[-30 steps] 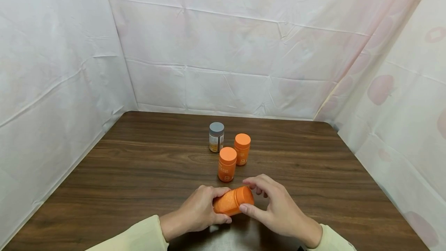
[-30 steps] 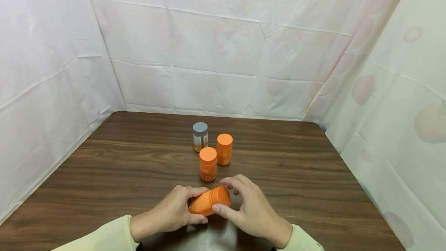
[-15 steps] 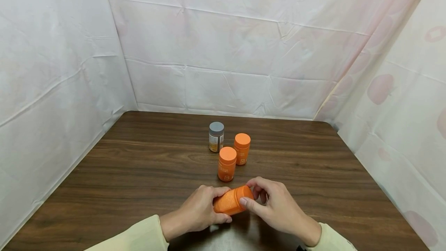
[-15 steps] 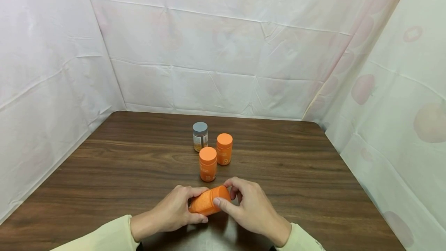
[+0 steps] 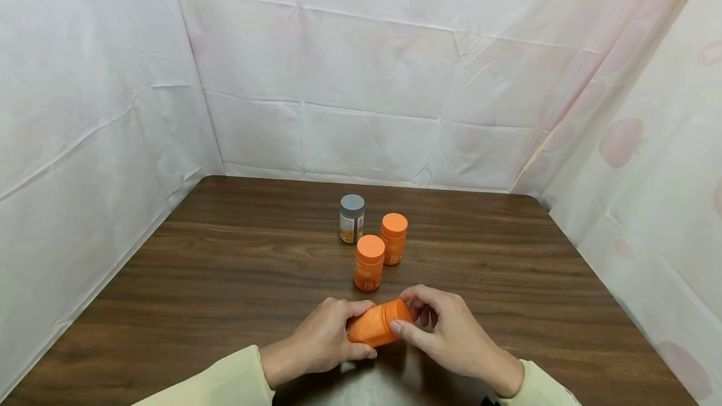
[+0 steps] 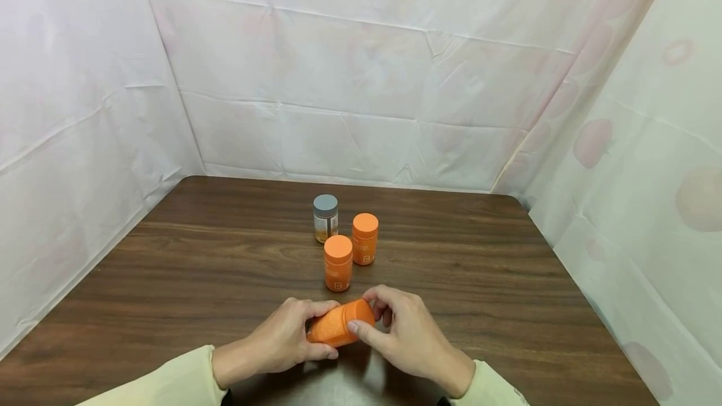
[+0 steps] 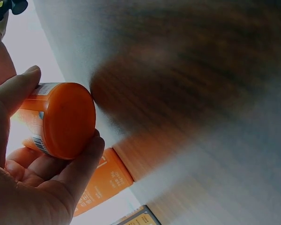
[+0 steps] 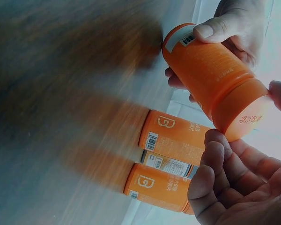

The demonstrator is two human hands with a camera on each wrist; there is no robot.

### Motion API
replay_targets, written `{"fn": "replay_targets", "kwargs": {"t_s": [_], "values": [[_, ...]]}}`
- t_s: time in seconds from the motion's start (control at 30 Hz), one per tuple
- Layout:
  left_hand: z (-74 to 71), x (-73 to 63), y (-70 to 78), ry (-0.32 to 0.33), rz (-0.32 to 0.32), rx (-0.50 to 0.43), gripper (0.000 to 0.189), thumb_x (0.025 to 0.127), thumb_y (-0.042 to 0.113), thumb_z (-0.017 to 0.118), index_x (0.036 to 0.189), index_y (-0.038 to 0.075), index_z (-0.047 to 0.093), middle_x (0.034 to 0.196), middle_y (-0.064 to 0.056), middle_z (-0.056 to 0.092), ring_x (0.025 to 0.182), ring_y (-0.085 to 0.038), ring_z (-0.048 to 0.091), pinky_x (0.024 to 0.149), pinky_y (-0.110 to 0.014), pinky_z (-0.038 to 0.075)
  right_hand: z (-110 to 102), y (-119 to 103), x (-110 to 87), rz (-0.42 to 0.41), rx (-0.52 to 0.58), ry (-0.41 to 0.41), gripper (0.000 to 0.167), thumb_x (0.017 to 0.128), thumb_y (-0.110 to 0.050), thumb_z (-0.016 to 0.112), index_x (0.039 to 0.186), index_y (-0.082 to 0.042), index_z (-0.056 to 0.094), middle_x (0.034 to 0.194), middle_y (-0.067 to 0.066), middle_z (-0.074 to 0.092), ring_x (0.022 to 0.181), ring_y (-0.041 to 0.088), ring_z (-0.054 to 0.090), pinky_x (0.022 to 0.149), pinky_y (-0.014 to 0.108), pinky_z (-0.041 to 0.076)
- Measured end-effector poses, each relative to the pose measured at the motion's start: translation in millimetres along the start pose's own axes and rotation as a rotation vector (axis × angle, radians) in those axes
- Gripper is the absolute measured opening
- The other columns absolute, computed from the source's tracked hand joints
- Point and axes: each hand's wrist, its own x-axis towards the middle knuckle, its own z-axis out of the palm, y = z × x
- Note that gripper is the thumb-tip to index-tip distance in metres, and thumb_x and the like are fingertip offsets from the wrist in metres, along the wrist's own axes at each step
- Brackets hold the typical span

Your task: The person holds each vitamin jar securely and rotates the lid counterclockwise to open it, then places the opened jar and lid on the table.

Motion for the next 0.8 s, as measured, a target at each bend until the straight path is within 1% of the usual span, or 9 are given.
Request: {"fn": "replay_targets", "kwargs": {"t_s": [0.13, 0.37, 0.53, 0.63, 0.8], "values": [[-0.2, 0.2, 0.4, 0.001, -0.001, 0.006, 0.044, 0.075, 0.022, 0.094, 0.113, 0.029, 0.071, 0.09, 0.02, 0.067, 0.074, 0.001, 0.059, 0.068, -0.021, 0.049, -0.5, 0.1, 0.4, -0.014, 0.006, 0.009, 0.026, 0.089, -0.036, 0.082, 0.107, -0.025, 0.067, 0.083, -0.014, 0.063, 0.068, 0.008, 0.058, 0.059, 0.028, 0.051], [-0.2, 0.4, 1.0, 0.007, 0.003, 0.02, 0.045, 0.075, 0.023, 0.094, 0.112, 0.03, 0.071, 0.088, 0.02, 0.066, 0.072, 0.001, 0.058, 0.066, -0.021, 0.049, -2.1, 0.5, 0.7, -0.084, -0.008, 0.022, 0.029, 0.09, -0.033, 0.082, 0.112, -0.022, 0.068, 0.089, -0.014, 0.065, 0.074, 0.011, 0.06, 0.06, 0.029, 0.051], [-0.1, 0.0, 1.1, 0.01, 0.008, 0.021, 0.045, 0.074, 0.022, 0.094, 0.112, 0.03, 0.071, 0.087, 0.02, 0.066, 0.072, 0.001, 0.058, 0.065, -0.021, 0.048, -4.6, 0.0, 0.0, -0.076, 0.0, 0.004, 0.033, 0.089, -0.034, 0.082, 0.116, -0.023, 0.068, 0.094, -0.016, 0.065, 0.078, 0.013, 0.062, 0.063, 0.029, 0.051], [-0.2, -0.1, 1.0, 0.01, 0.012, 0.021, 0.045, 0.075, 0.022, 0.094, 0.112, 0.029, 0.071, 0.087, 0.019, 0.066, 0.072, 0.001, 0.058, 0.065, -0.021, 0.049, -5.5, -0.2, -0.6, -0.092, -0.003, 0.0, 0.035, 0.088, -0.033, 0.083, 0.118, -0.023, 0.068, 0.095, -0.016, 0.064, 0.079, 0.014, 0.061, 0.064, 0.029, 0.051], [-0.2, -0.4, 0.8, 0.008, 0.015, 0.021, 0.045, 0.075, 0.022, 0.094, 0.113, 0.029, 0.071, 0.088, 0.019, 0.066, 0.072, 0.001, 0.058, 0.065, -0.021, 0.049, -6.0, 0.7, -1.6, -0.161, -0.009, 0.009, 0.039, 0.087, -0.029, 0.085, 0.121, -0.022, 0.068, 0.096, -0.015, 0.062, 0.081, 0.011, 0.058, 0.067, 0.029, 0.051]]}}
